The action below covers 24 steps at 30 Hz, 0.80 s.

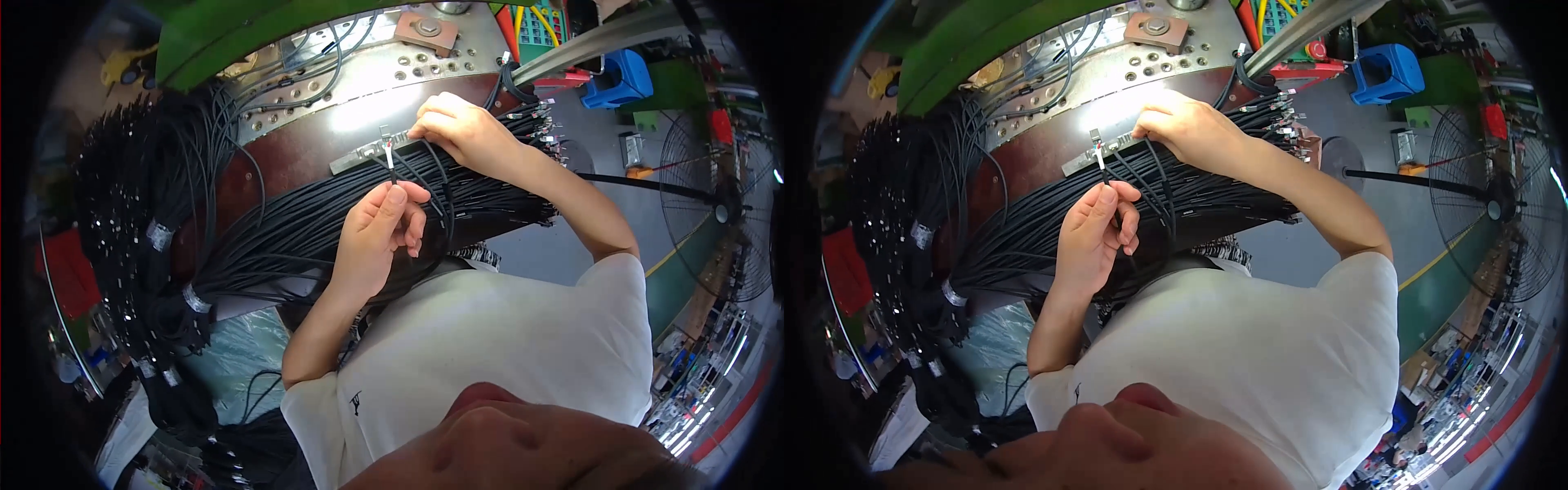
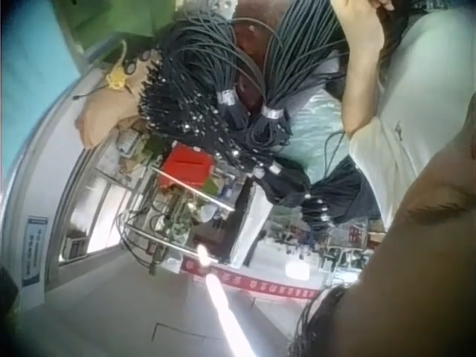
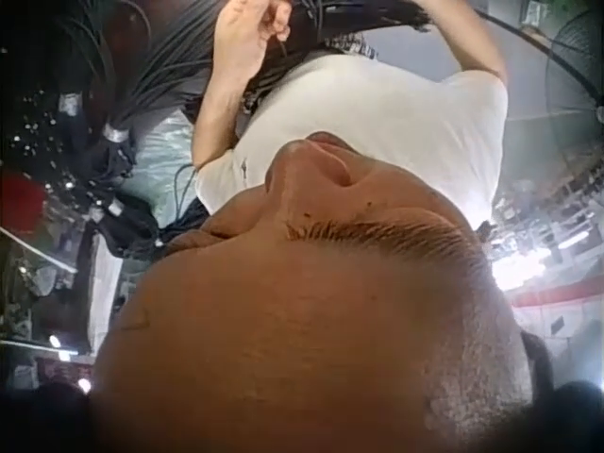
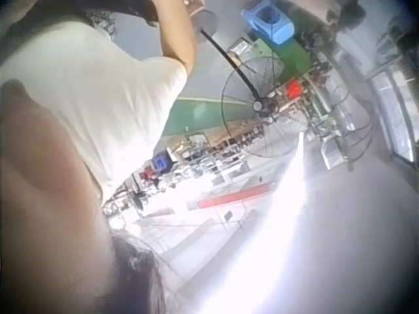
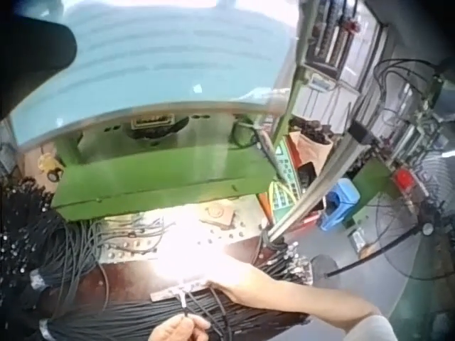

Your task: Manually organizing and inserting black cables into a metal organizer fixture at a factory workstation.

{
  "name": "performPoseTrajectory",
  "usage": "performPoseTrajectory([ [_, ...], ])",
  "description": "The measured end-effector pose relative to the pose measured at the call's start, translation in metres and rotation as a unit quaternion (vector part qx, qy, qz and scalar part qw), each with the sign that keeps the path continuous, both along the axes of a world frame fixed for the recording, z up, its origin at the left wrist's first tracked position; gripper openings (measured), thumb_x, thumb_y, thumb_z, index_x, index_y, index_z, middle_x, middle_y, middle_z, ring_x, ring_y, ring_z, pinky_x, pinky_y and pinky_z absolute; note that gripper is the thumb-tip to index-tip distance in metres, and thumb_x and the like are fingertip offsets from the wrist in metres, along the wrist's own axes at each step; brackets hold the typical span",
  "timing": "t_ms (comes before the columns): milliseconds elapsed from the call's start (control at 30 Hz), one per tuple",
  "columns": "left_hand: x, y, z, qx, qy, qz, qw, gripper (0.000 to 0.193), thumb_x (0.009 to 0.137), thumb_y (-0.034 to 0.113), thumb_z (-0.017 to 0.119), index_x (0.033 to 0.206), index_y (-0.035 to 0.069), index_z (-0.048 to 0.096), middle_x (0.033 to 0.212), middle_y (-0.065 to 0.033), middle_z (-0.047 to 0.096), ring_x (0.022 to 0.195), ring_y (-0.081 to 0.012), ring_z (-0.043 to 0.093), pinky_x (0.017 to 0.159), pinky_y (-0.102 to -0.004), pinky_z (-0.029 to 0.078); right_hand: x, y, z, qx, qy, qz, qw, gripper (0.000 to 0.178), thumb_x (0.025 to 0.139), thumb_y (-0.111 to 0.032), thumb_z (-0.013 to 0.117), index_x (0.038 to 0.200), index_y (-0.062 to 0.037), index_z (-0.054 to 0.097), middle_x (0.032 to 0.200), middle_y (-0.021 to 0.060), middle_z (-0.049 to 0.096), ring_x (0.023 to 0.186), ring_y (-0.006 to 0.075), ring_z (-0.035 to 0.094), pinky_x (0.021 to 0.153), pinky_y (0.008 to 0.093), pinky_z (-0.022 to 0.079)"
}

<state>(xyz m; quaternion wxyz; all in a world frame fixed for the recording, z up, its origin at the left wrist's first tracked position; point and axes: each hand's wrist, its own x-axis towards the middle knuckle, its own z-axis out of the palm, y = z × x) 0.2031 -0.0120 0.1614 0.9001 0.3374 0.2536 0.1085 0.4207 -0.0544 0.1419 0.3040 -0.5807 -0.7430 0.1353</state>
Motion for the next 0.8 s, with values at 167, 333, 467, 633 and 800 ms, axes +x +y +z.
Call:
performPoseTrajectory([
  [167,-0.002,-0.001,0.003,0.044,0.015,0.035,0.998,0.027,0.099,0.029,0.038,0.11,0.006,0.047,0.06,-0.003,0.048,0.048,-0.0059,0.039,0.043,-0.0184,0.031,0.044,-0.048,0.04,0.253,0.035,-0.182,0.95,0.013,0.084,0.003,0.053,0.096,-0.0005,0.058,0.086,0.0073,0.059,0.077,0.0201,0.057,0.073,0.0297,0.046],
  [333,0.008,-0.004,0.001,0.023,-0.013,0.074,0.997,0.03,0.1,0.032,0.035,0.105,0.007,0.05,0.051,-0.0007,0.045,0.04,-0.0048,0.032,0.039,-0.0186,0.024,0.153,-0.064,-0.002,0.242,0.232,-0.439,0.834,0.024,0.087,-0.004,0.051,0.111,-0.0006,0.054,0.098,0.0114,0.061,0.091,0.0204,0.061,0.076,0.0257,0.047],
  [467,0.015,-0.008,0.007,0.03,0.001,0.129,0.991,0.028,0.097,0.028,0.041,0.093,0.006,0.057,0.053,0.0007,0.044,0.042,-0.004,0.031,0.04,-0.0188,0.024,0.225,-0.029,-0.077,0.101,-0.119,-0.383,0.91,0.052,0.086,-0.025,0.059,0.13,-0.0018,0.044,0.125,0.0255,0.048,0.116,0.0399,0.045,0.099,0.0459,0.033],
  [633,0.015,-0.011,0.016,0.022,-0.009,0.132,0.991,0.023,0.096,0.022,0.044,0.095,0.004,0.058,0.057,0.0059,0.036,0.048,-0.002,0.027,0.043,-0.0182,0.02,0.258,0.006,-0.095,0.078,-0.206,-0.426,0.877,0.074,0.078,-0.048,0.063,0.13,0.0011,0.043,0.119,0.029,0.05,0.111,0.0417,0.048,0.097,0.0457,0.035],
  [800,0.019,-0.016,0.015,0.009,-0.018,0.16,0.987,0.019,0.095,0.021,0.046,0.1,0.004,0.054,0.059,0.0055,0.039,0.049,-0.002,0.027,0.043,-0.0174,0.02,0.241,0.008,-0.074,0.027,-0.195,-0.459,0.866,0.061,0.079,-0.042,0.064,0.117,0.0044,0.054,0.117,0.0259,0.054,0.11,0.0395,0.049,0.095,0.0451,0.036],
])
